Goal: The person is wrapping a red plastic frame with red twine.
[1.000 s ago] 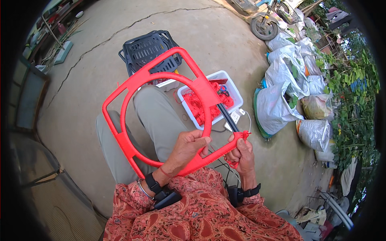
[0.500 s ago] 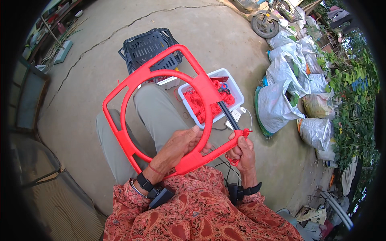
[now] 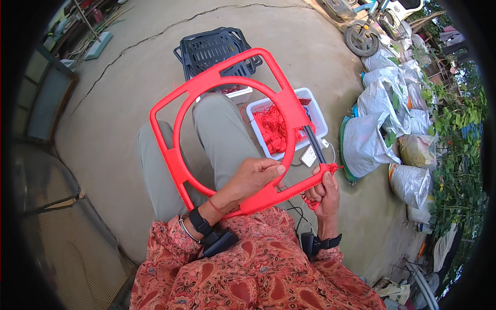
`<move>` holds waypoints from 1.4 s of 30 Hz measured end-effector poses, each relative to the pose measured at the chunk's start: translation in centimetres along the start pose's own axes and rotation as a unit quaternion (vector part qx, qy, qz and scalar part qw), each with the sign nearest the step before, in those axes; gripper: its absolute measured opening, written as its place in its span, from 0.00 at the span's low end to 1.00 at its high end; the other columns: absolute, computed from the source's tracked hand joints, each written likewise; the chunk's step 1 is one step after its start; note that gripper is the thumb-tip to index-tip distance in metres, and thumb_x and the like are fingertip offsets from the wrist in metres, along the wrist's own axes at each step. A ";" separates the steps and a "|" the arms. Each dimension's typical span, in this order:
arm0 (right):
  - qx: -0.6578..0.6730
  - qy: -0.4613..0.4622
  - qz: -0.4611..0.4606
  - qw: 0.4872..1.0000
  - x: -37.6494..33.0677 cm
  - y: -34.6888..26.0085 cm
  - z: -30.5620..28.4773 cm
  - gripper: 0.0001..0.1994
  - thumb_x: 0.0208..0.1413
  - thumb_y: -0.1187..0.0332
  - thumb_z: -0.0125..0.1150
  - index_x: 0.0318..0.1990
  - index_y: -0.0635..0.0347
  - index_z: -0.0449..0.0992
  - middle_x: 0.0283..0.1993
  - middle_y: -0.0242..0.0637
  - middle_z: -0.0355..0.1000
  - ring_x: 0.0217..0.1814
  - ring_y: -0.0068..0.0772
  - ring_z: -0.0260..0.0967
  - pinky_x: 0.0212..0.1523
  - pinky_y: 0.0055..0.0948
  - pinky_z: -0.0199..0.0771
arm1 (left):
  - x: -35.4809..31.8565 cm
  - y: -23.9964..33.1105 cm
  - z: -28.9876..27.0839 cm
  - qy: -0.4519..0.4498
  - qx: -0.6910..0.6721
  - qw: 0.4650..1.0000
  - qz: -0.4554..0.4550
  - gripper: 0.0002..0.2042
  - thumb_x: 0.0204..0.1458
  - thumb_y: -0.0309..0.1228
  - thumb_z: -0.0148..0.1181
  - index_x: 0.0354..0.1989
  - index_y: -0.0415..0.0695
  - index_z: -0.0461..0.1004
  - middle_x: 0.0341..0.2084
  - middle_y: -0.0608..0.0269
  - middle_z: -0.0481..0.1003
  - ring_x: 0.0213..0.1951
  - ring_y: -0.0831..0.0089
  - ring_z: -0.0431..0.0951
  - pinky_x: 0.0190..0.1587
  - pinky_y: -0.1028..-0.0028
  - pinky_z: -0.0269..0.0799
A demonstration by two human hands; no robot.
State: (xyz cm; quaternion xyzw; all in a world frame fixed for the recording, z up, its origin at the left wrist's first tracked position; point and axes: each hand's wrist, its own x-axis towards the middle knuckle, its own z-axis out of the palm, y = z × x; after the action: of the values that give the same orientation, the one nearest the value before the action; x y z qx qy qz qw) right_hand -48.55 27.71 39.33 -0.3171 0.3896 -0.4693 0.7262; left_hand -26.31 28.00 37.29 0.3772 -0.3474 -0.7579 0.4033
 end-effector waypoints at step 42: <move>-0.133 -0.002 -0.030 0.991 2.4 -0.1 -0.3 0.14 0.61 0.64 0.50 0.41 0.71 0.68 0.13 0.20 0.47 0.11 0.12 0.41 0.13 0.18 0.40 | -11.7 -1.7 -10.2 0.536 0.206 0.765 0.290 0.21 0.51 0.17 0.47 0.55 0.35 0.63 0.51 0.56 0.66 0.52 0.69 0.70 0.55 0.72 0.63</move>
State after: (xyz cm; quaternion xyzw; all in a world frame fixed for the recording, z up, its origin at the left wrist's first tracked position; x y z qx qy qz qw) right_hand -48.21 25.43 38.66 -0.4235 0.4369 -0.4346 0.6641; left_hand -13.66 36.69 34.46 0.6778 -0.3153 -0.1893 0.6367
